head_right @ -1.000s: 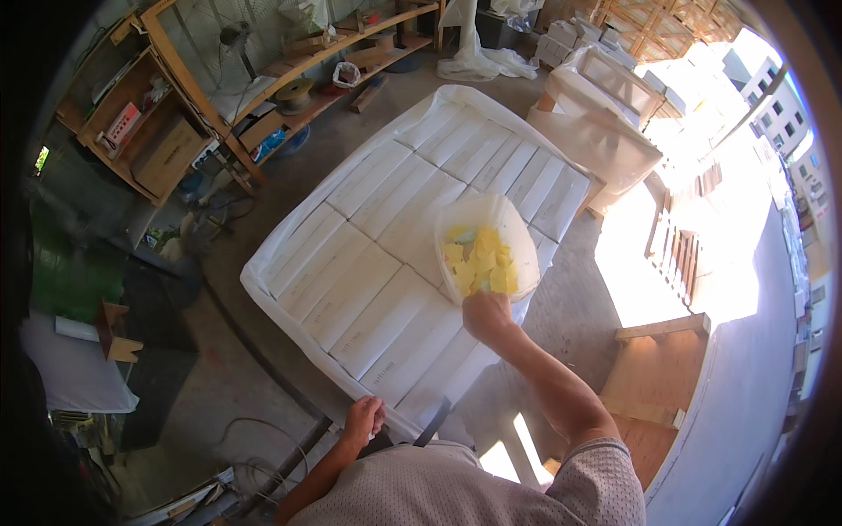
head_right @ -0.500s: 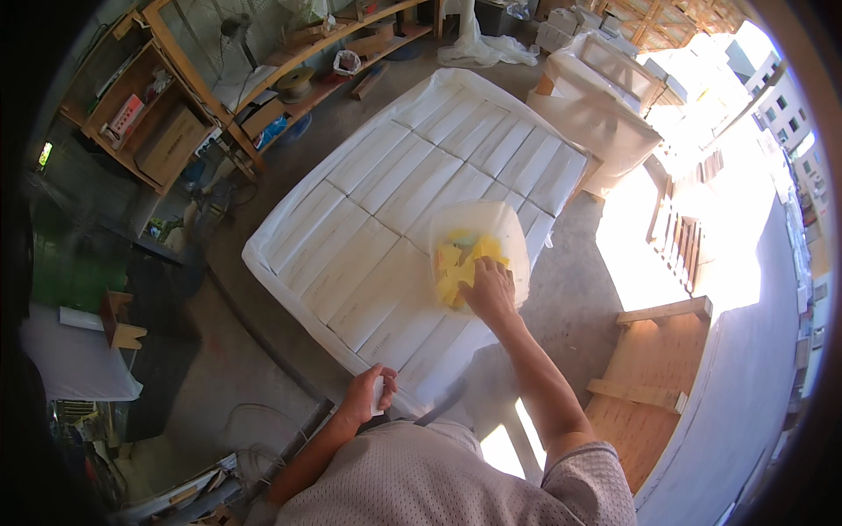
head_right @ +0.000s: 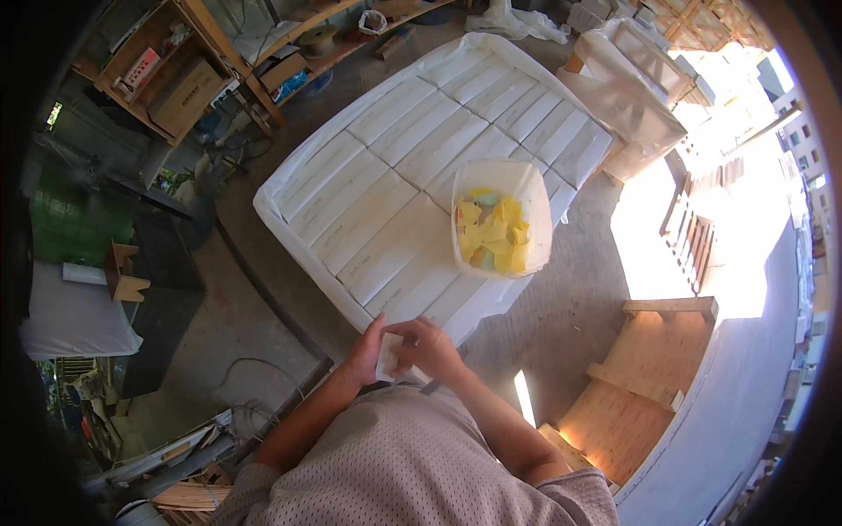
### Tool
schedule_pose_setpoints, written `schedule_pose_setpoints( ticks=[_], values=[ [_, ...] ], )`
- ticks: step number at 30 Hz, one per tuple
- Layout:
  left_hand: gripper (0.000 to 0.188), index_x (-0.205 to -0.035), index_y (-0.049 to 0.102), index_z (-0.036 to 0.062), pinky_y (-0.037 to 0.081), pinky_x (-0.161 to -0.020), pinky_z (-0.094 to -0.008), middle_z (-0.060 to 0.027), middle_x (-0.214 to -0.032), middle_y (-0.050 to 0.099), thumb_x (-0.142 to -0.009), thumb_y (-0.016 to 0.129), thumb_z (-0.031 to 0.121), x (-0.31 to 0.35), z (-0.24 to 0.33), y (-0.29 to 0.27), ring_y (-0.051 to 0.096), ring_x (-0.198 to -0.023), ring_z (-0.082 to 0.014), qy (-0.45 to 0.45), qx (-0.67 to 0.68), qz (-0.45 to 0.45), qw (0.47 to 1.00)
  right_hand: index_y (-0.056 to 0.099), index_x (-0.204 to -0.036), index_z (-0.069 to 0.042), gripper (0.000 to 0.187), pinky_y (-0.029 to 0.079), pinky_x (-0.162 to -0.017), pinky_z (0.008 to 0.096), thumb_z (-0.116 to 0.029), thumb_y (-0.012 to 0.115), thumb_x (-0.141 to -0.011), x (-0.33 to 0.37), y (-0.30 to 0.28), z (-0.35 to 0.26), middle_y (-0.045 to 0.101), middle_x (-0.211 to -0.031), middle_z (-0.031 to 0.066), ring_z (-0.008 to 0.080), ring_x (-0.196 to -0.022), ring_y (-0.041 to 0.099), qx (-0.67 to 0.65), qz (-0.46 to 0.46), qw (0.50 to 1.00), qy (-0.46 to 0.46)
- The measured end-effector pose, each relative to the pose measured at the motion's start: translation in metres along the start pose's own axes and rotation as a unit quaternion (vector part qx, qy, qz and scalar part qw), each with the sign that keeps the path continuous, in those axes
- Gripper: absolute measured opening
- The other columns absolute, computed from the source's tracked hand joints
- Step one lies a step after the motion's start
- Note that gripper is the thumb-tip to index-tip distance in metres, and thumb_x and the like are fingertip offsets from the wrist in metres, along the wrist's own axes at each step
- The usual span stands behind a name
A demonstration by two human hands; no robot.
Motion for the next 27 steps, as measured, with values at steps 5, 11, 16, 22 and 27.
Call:
schedule_pose_setpoints(
  ticks=[5,11,16,22,27],
  values=[
    [0.059,-0.110,0.057,0.0052,0.040,-0.044,-0.0318,-0.0087,-0.071,0.059,-0.102,0.025,0.054,0.002,-0.004,-0.003,0.053,-0.050,-0.0226,-0.011,-0.029,-0.079,0.996,0.070,-0.108,-0.004,0.027,0.051,-0.079,0.0333,-0.015,0.066,-0.084,-0.001,0.001,0.022,0.065,-0.092,0.0108,0.0238,-0.085,0.066,-0.022,0.042,0.999,-0.009],
    [0.056,-0.111,0.058,0.0054,0.038,-0.043,-0.0319,-0.0116,-0.073,0.062,-0.103,0.026,0.051,0.003,-0.004,0.000,0.050,-0.048,-0.0225,-0.016,-0.020,-0.120,0.992,0.071,-0.107,-0.004,0.025,0.051,-0.072,0.0322,-0.020,0.063,-0.089,0.001,-0.002,0.037,0.068,-0.091,0.0108,0.0212,-0.080,0.066,-0.059,0.041,0.997,-0.004],
    [0.051,-0.113,0.058,0.0036,0.037,-0.043,-0.0307,-0.0134,-0.085,0.066,-0.103,0.032,0.046,0.008,0.001,0.009,0.051,-0.050,-0.0213,-0.019,-0.009,-0.104,0.994,0.071,-0.102,-0.002,0.028,0.051,-0.069,0.0307,-0.024,0.060,-0.091,-0.002,0.002,0.047,0.070,-0.079,0.0095,0.0173,-0.071,0.065,-0.141,0.180,0.972,0.049],
    [0.038,-0.107,0.061,0.0036,0.035,-0.041,-0.0270,-0.0088,-0.086,0.065,-0.101,0.044,0.037,0.010,0.005,0.012,0.051,-0.053,-0.0146,0.037,-0.119,-0.030,0.992,0.072,-0.099,0.000,0.029,0.050,-0.069,0.0298,-0.026,0.060,-0.090,0.000,0.000,0.052,0.069,-0.077,0.0088,0.0145,-0.072,0.064,-0.147,0.183,0.970,0.060],
    [0.028,-0.105,0.062,0.0041,0.034,-0.042,-0.0251,-0.0044,-0.083,0.064,-0.097,0.056,0.030,0.010,0.005,0.014,0.050,-0.055,-0.0113,0.056,-0.195,-0.002,0.979,0.070,-0.098,0.000,0.029,0.049,-0.073,0.0286,-0.025,0.059,-0.091,0.004,-0.002,0.044,0.068,-0.082,0.0075,0.0123,-0.078,0.062,-0.140,0.124,0.982,0.022]
  ],
)
Point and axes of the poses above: each hand's wrist, its own x-axis away from the middle knuckle, its own y-axis out of the palm, z = x × y, the point moved 2 cm from there along -x, towards the middle knuckle
